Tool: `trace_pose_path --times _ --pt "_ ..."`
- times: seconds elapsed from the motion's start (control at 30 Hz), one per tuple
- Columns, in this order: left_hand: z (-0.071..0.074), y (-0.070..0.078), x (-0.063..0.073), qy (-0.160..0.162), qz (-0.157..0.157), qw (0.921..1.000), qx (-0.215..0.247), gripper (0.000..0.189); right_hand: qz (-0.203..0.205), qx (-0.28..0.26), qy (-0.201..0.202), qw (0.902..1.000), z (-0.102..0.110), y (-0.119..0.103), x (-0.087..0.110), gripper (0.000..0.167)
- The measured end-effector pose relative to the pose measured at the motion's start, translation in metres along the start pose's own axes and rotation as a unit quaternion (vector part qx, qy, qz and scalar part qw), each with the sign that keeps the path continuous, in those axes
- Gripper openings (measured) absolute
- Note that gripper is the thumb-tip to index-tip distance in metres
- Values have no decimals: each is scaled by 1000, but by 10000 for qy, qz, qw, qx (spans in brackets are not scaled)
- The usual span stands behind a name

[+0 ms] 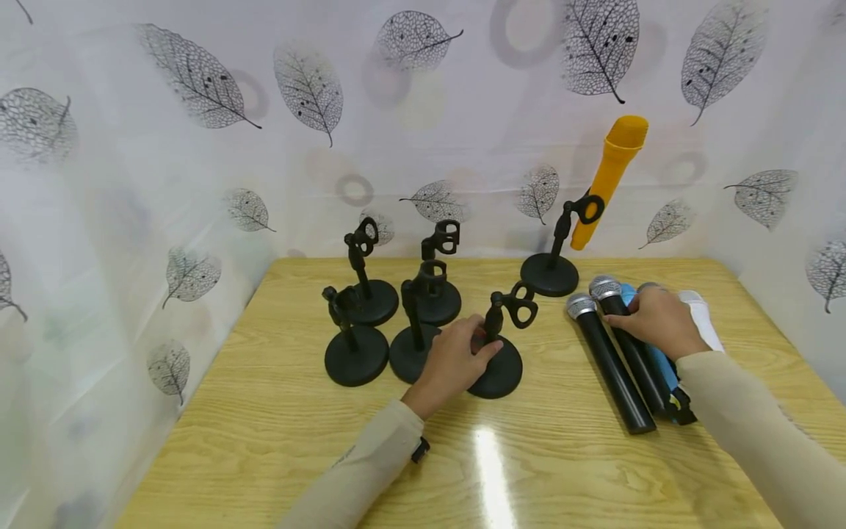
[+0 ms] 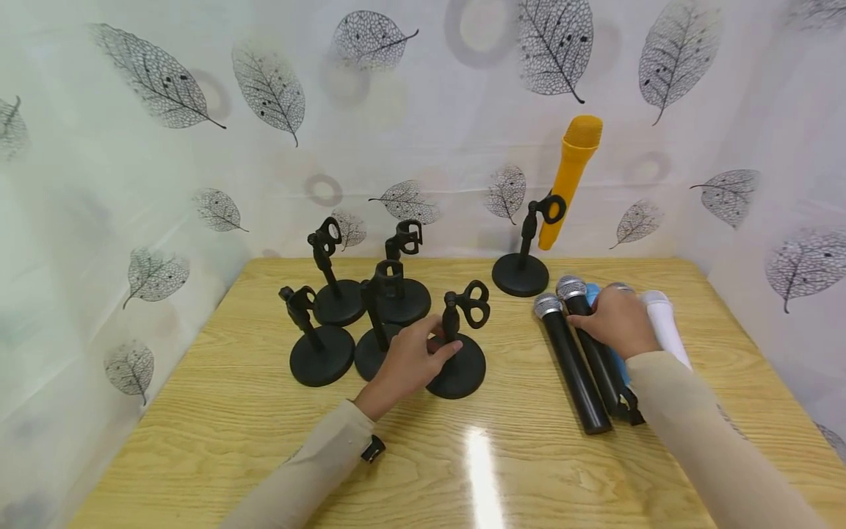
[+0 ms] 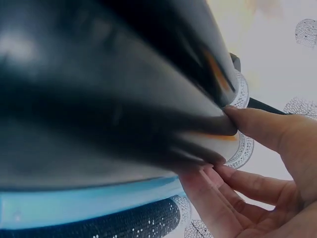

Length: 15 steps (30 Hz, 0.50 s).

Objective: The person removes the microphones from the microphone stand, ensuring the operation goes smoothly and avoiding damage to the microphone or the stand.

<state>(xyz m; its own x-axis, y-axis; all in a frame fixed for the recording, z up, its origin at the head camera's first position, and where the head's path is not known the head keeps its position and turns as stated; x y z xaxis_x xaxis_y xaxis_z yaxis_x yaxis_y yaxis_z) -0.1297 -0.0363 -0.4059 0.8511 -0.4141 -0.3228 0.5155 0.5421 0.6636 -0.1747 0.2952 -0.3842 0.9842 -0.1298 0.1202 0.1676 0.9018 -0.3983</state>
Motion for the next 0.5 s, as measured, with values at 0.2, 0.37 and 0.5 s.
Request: trace_pose_path --times 0.2,0.37,0.5 --pt "-1 0 0 63 -64 9999 -111 19 66 205 42 9998 -5 -2 2 52" --pt "-3 0 -1 136 -148 9995 -233 17 -89 389 44 9992 -10 -1 1 51" --pt "-5 -1 -3 153 -106 9997 -140 15 -96 527 112 9985 -13 -2 0 51"
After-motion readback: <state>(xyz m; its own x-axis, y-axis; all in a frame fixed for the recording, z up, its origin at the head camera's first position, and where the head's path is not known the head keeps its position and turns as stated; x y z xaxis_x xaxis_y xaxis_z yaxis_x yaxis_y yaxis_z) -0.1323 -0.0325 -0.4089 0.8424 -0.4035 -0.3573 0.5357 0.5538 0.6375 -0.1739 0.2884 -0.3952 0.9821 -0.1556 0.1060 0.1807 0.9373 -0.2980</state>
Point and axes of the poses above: each hand's wrist, its own x-axis away from the middle knuckle, its own z-axis out of the back of the hand, y = z × x, the point moved 1 cm from there along -x, towards the middle knuckle, and after that the axes turned 12 degrees about -z, right-handed, at the moved point
